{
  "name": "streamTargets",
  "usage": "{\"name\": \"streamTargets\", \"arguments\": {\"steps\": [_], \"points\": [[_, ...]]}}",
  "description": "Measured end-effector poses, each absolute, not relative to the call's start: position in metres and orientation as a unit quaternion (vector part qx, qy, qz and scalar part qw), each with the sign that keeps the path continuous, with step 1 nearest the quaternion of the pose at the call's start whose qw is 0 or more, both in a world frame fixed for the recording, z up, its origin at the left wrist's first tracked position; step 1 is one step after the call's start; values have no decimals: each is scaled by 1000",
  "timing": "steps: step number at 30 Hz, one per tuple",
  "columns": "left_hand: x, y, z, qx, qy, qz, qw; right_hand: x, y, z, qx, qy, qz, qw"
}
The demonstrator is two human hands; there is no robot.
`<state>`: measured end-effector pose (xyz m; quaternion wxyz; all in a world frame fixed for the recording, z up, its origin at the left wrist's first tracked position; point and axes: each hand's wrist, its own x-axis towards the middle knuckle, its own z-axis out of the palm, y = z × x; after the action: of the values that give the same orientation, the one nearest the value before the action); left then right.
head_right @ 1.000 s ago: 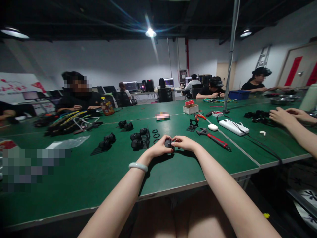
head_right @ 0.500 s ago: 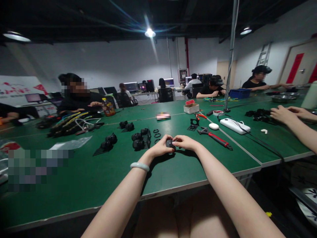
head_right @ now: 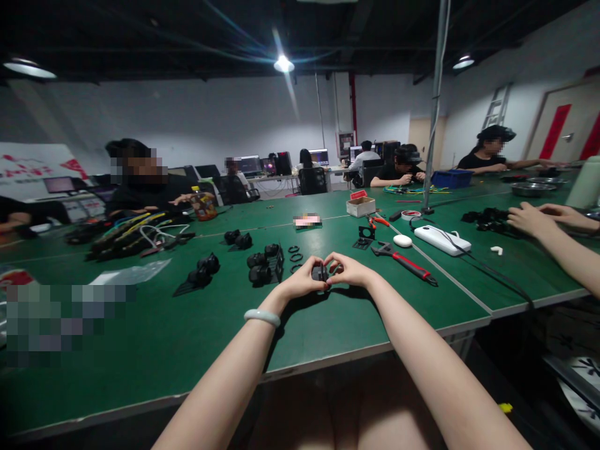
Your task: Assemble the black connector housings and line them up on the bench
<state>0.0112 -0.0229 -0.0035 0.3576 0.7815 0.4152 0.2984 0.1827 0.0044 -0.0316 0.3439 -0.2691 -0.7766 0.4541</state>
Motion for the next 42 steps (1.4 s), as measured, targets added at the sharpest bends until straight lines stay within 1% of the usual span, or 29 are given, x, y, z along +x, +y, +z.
{"name": "streamTargets", "arguments": {"steps": [10,26,37,42], "points": [[13,-26,0,781,383,302,390,181,7,-35,-272,-775,450,350],[6,-17,-9,799,409,284,337,181,5,-31,-292,-772,457,331],[5,-14,-13,802,412,273,336,180,8,-32,-315,-806,388,317],[6,-14,-11,802,408,279,336,179,10,-34,-320,-807,386,311]]}}
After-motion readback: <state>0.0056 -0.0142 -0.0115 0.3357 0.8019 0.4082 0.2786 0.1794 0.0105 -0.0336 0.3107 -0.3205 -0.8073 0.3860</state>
